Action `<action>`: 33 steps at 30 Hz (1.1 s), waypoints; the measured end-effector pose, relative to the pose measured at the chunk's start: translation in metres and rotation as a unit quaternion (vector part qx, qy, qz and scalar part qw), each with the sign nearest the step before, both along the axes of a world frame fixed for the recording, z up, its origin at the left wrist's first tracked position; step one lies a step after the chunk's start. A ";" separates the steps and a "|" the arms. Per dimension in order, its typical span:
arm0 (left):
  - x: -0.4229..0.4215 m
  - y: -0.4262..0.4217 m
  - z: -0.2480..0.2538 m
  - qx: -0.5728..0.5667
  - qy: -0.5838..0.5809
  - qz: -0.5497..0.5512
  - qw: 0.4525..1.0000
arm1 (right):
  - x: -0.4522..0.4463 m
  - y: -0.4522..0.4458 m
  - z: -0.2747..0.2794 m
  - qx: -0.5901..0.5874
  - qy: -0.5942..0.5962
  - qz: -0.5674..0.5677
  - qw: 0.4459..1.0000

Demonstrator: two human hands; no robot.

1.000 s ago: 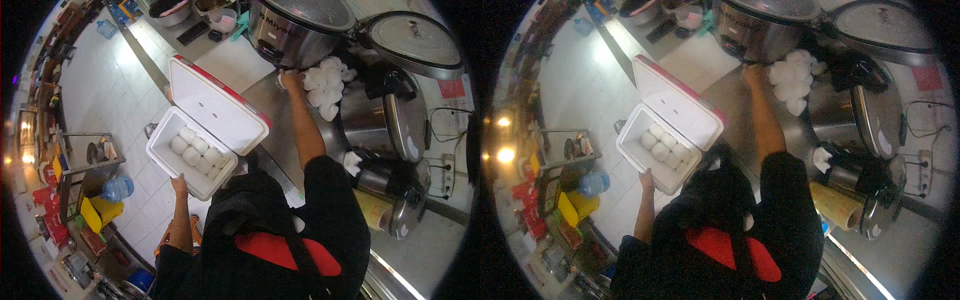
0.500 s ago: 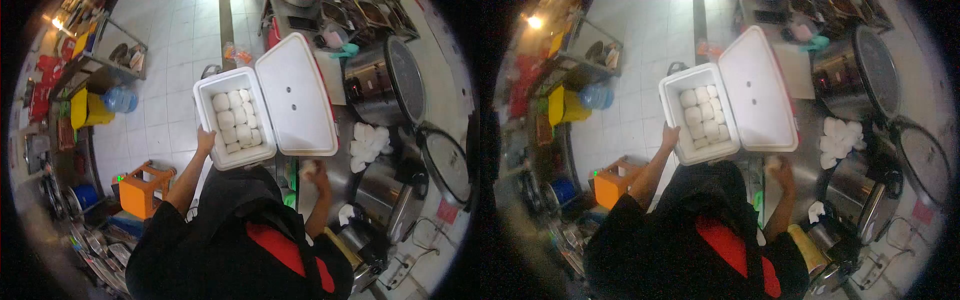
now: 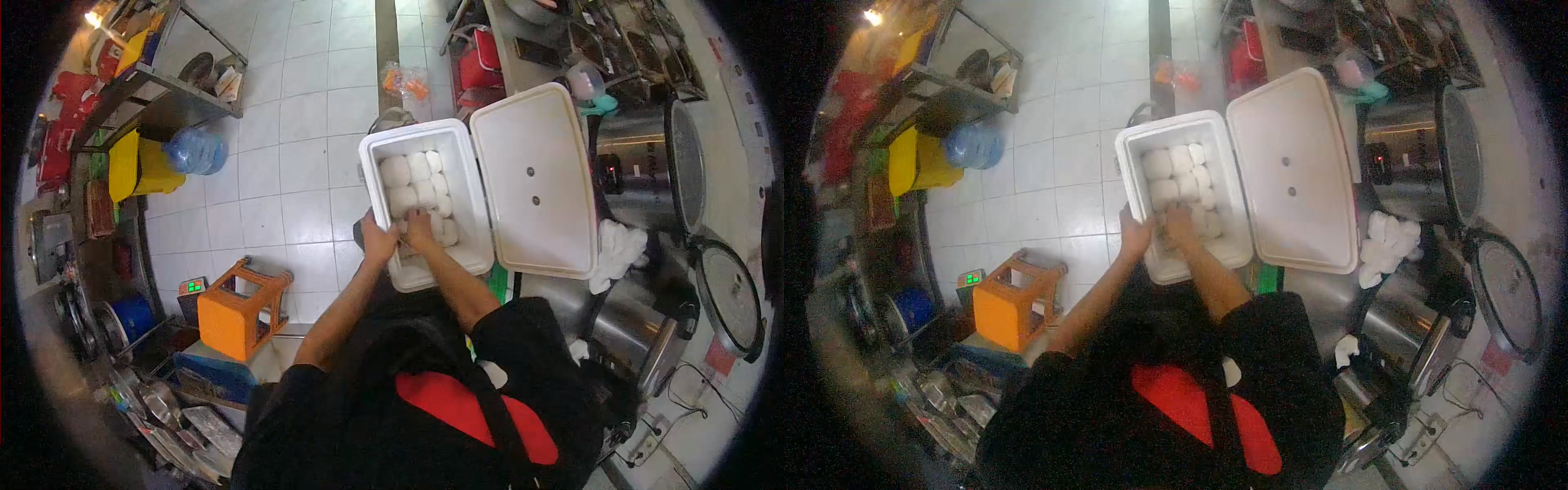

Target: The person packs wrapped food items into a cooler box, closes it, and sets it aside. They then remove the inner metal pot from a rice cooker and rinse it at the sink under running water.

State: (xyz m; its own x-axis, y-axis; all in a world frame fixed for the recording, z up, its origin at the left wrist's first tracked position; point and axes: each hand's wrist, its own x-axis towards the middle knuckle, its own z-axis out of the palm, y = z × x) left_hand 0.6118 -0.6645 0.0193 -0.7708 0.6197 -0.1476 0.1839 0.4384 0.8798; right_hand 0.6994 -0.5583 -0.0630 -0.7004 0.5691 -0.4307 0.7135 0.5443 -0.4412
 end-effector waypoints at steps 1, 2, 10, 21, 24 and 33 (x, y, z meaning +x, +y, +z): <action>-0.001 -0.001 -0.004 0.013 -0.027 -0.002 1.000 | 0.000 -0.012 -0.004 -0.001 0.031 -0.046 0.998; 0.004 0.000 0.009 0.004 -0.051 0.017 0.999 | 0.005 -0.022 -0.007 0.001 0.059 -0.094 0.994; -0.001 -0.007 -0.014 -0.036 -0.105 0.009 0.994 | 0.065 0.004 0.117 -0.146 0.185 -0.063 0.970; -0.002 -0.006 0.010 0.025 -0.173 -0.023 0.984 | 0.477 0.185 0.183 0.222 -0.081 -0.486 0.842; -0.003 0.000 0.013 0.003 -0.165 -0.013 0.986 | 0.490 0.217 0.174 0.215 -0.058 -0.630 0.744; -0.001 -0.004 0.014 -0.015 -0.124 -0.023 0.992 | 0.455 0.103 0.149 0.284 -0.074 -0.501 0.814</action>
State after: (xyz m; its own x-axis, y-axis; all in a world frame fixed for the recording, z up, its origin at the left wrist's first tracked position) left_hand 0.6107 -0.6687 0.0331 -0.6801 0.6457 -0.3473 -0.0160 0.4605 0.8875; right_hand 1.1542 -0.4557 0.0859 0.2746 0.9594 0.0638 0.9472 -0.2585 -0.1896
